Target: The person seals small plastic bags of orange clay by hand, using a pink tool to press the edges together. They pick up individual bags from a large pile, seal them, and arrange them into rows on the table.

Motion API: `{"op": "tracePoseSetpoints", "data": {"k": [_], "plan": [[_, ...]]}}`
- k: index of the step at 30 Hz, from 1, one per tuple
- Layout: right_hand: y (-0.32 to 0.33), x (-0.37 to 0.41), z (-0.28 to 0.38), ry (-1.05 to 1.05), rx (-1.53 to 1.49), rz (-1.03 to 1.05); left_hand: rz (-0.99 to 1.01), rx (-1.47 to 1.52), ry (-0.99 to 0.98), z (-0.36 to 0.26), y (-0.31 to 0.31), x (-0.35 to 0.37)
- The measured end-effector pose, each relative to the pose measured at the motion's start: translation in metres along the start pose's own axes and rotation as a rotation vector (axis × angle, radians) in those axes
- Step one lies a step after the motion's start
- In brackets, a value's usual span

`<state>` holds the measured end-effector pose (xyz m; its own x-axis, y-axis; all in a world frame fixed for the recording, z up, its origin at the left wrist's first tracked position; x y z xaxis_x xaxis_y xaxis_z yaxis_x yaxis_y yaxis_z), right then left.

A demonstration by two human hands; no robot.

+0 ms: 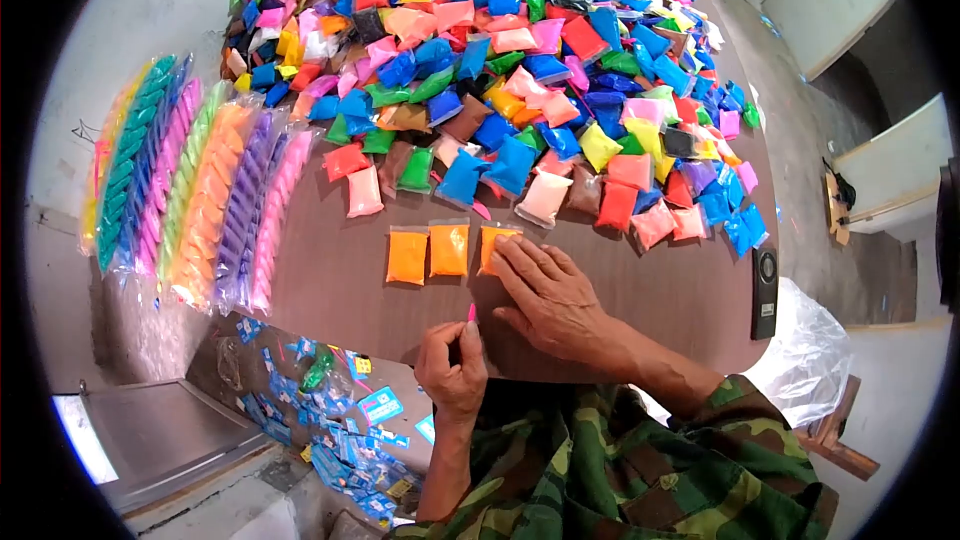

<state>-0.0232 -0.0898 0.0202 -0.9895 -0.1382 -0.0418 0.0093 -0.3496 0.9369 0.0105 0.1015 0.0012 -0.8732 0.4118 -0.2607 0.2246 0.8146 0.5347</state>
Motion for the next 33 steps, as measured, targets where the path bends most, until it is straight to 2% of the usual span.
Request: {"op": "tracePoseSetpoints", "data": {"k": [9,15,19,28,33], "plan": [[-0.004,-0.009,-0.004,0.054,0.102,-0.057,-0.013,-0.004,-0.065,0.002,-0.007,-0.001],[-0.005,-0.006,-0.004,0.048,0.008,-0.129,-0.018,-0.004,-0.095,0.001,-0.001,0.000],[0.002,-0.006,0.001,0.008,0.001,-0.223,-0.005,0.042,-0.045,0.002,-0.002,0.001],[-0.015,-0.018,-0.002,0.059,0.097,-0.184,-0.082,0.038,-0.073,0.002,-0.007,-0.001],[-0.005,-0.024,-0.014,0.166,0.008,-0.328,-0.046,0.038,-0.072,0.008,-0.004,0.003]]}}
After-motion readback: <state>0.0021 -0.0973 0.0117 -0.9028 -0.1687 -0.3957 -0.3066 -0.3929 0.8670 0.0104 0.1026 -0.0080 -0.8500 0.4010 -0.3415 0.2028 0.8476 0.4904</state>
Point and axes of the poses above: each hand's wrist, its own x-axis away from the middle knuckle, its own y-axis out of the back of the hand, z = x × y, the point moved 3 cm from there along -x, towards the middle knuckle, and after that the axes turned 13 degrees about z, right-handed, at the moved point
